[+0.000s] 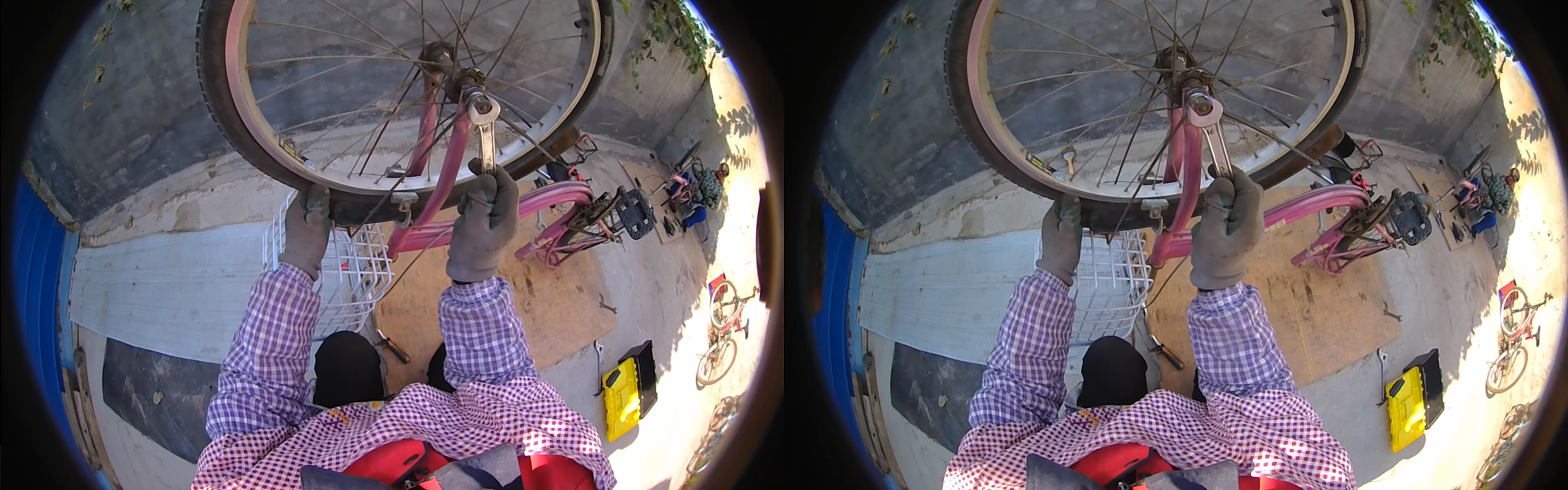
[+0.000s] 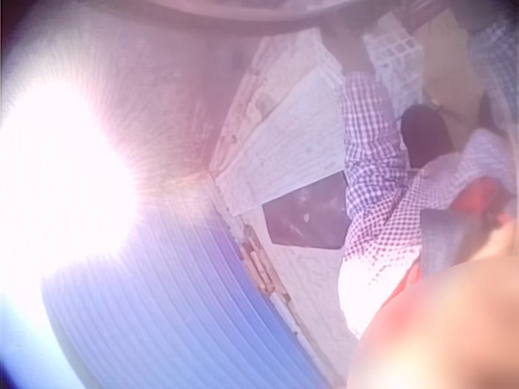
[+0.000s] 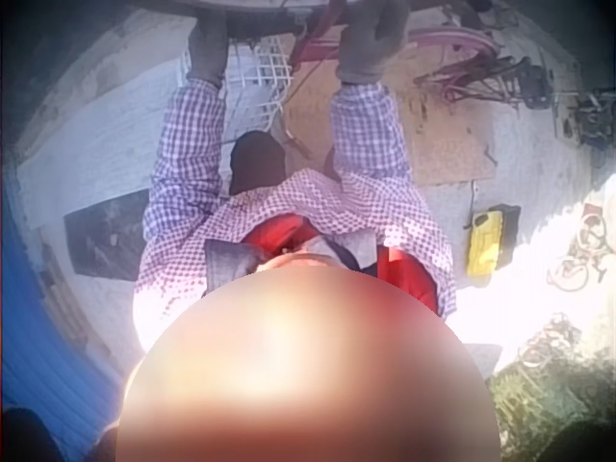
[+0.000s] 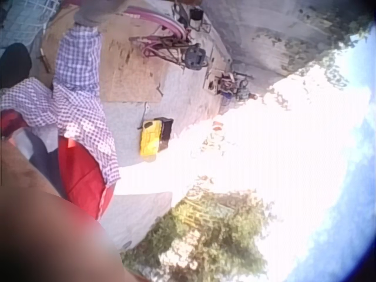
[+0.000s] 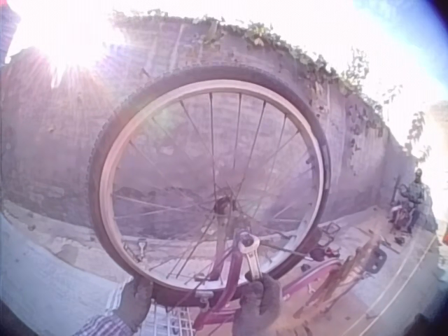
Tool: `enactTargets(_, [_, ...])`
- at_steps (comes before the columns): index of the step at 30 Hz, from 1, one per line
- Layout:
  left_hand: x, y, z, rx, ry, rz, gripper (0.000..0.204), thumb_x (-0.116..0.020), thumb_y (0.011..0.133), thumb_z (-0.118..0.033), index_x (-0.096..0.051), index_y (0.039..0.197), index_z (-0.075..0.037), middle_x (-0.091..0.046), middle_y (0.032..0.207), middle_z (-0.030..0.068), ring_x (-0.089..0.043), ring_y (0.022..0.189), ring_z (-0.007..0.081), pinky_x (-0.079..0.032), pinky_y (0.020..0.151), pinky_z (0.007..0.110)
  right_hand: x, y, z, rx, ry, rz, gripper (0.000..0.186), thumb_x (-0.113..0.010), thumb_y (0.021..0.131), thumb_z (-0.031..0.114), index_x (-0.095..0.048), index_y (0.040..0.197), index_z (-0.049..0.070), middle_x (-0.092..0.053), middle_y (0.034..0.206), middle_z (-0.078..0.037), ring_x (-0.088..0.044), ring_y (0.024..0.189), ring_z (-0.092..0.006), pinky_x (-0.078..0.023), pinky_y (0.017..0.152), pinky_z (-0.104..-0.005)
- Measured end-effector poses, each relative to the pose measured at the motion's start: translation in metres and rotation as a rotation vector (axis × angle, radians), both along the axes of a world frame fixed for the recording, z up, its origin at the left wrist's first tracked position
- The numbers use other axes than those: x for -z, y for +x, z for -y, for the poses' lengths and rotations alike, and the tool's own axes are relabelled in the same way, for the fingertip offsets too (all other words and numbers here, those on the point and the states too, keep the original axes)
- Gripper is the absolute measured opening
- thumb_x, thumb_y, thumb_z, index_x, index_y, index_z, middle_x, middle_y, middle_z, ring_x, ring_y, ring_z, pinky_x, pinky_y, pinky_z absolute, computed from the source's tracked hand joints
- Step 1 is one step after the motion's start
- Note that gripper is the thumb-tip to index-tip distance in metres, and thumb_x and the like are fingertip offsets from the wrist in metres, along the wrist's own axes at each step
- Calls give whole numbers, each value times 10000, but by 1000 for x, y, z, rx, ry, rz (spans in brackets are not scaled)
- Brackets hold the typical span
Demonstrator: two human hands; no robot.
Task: The person works on a pink bicycle that is upside down, using a wrench and pliers to adjust the rear wheel axle and brake cable. The person repositions the bicycle and continues tightening components near the rear hub and brake assembly.
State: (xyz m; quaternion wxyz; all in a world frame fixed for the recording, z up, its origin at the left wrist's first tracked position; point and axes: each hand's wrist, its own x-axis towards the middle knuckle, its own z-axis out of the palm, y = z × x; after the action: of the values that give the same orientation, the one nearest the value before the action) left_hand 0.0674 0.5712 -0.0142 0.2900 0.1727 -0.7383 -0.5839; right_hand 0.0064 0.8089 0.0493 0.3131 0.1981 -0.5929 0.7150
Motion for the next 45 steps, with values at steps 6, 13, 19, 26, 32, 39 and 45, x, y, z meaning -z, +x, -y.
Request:
enactTargets(6, [-9, 4, -7, 42, 64, -33, 472, -568, 1077, -286, -566, 1392, 65, -675, 1279, 211, -633, 1140, 298, -466, 1015, 382, 9, -2, 11, 53, -21, -23, 300, -564, 1072, 177, -589, 1268, -48, -653, 858, -26, -525, 713, -64, -409, 651, -241])
enactTargets(13, [-16, 0, -11, 42, -47, -79, 509, -559, 1085, -345, -576, 1372, 76, -682, 1251, 196, -622, 1097, 259, -464, 1005, 372, 6, -1, 9, 70, -39, 10, 271, -577, 1076, 193, -637, 1206, -38, -645, 1011, -70, -586, 858, -133, -508, 769, -294])
enactTargets(19, [-24, 1, -11, 139, 17, 2, 536, -519, 1101, -349, -545, 1413, 87, -666, 1306, 177, -601, 1199, 234, -434, 1074, 349, -1, 7, 16, 67, -84, 85, 310, -588, 1071, 239, -635, 1218, -30, -660, 1017, -59, -570, 791, -103, -493, 680, -268])
enactTargets(26, [-31, 2, -15, 131, 1, -3, 588, -507, 1108, -434, -584, 1351, 96, -691, 1250, 174, -622, 1145, 221, -457, 1034, 330, -5, 18, 23, 7, -151, 138, 318, -577, 1058, 215, -595, 1267, -25, -629, 970, -35, -525, 735, -85, -467, 640, -248])
enactTargets(32, [-43, 4, -22, 109, -61, 26, 612, -514, 1101, -463, -600, 1322, 102, -703, 1224, 184, -630, 1123, 223, -470, 1011, 337, -13, 18, 23, 37, -145, 159, 310, -559, 1061, 213, -584, 1269, -16, -615, 946, -25, -518, 742, -84, -470, 651, -256])
enactTargets(39, [-27, -8, -13, 147, 10, 18, 649, -543, 1082, -501, -596, 1332, 95, -702, 1218, 147, -621, 1122, 198, -471, 1013, 338, -14, 19, 28, 66, -149, 151, 298, -558, 1070, 218, -595, 1242, -23, -605, 868, -23, -519, 721, -86, -468, 640, -262])
enactTargets(45, [-10, -9, -8, 163, 128, -128, 608, -592, 1058, -499, -619, 1300, 57, -706, 1133, 136, -616, 998, 202, -490, 912, 358, -11, 14, 24, 54, -46, 135, 248, -572, 1068, 171, -601, 1220, -23, -634, 839, -37, -565, 702, -95, -468, 610, -264])
